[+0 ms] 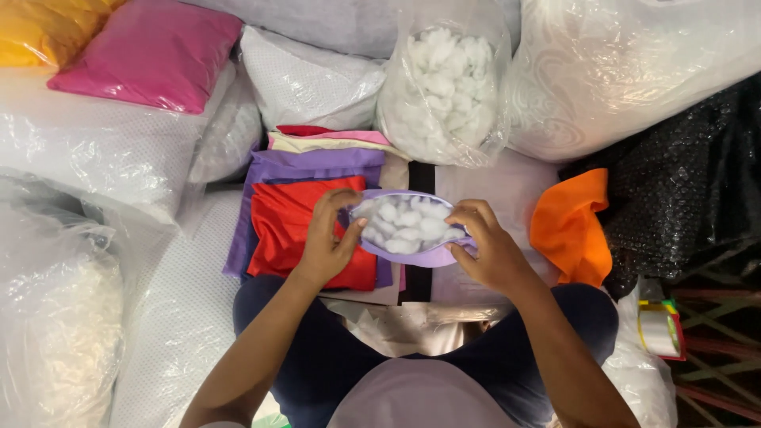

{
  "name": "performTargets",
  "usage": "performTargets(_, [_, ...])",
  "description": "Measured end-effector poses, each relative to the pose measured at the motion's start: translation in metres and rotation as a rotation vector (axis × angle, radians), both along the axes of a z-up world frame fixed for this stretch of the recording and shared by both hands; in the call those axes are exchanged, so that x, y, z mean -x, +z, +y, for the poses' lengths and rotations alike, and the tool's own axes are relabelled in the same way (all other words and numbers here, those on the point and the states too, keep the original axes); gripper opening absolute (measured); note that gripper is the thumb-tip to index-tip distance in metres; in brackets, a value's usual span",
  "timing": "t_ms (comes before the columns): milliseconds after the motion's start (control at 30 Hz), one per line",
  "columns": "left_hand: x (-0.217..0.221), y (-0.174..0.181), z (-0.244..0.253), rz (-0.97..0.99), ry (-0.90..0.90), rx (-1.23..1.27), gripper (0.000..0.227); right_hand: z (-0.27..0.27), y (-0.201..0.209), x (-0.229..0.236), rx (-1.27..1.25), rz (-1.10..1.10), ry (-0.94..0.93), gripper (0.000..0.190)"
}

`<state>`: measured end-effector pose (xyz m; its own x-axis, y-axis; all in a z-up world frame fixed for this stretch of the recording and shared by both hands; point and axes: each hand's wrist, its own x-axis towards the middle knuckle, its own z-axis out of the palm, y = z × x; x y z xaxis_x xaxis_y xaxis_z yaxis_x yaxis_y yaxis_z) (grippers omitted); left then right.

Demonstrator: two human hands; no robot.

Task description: Filling a small purple fabric pouch with white synthetic stuffing material.

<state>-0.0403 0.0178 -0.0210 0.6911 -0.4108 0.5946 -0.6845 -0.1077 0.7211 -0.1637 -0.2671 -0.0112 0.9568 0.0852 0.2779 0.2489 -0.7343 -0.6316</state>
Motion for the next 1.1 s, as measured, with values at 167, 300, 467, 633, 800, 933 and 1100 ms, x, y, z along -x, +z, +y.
performTargets(167, [0.010,-0.002,-0.005,0.120,0.249,-0.168,0.047,0.017,0.016,0.005,-0.088,0.111,-0.136,0.050])
performTargets(300, [0.004,-0.028,0.000,0.302,0.276,-0.118,0.036,0.015,0.013,0.005,-0.109,0.234,-0.275,0.045])
performTargets(467, [0.004,0.000,0.000,0.442,0.288,-0.073,0.038,0.016,0.015,0.007,-0.068,0.015,-0.340,0.042])
performTargets(633, [0.002,0.023,0.002,0.517,0.288,-0.052,0.043,0.015,0.020,0.004,0.071,-0.238,-0.348,0.028])
performTargets(800, [-0.005,0.008,0.008,0.509,0.307,-0.119,0.037,0.016,0.011,0.005,0.033,-0.312,-0.356,0.015])
performTargets(933, [0.002,0.011,0.003,0.631,0.212,-0.087,0.025,0.025,0.021,0.010,0.029,-0.277,-0.342,0.009])
performTargets(1100, [-0.001,-0.004,-0.011,0.510,0.407,-0.153,0.022,0.028,0.021,0.011,-0.004,-0.266,-0.384,0.009])
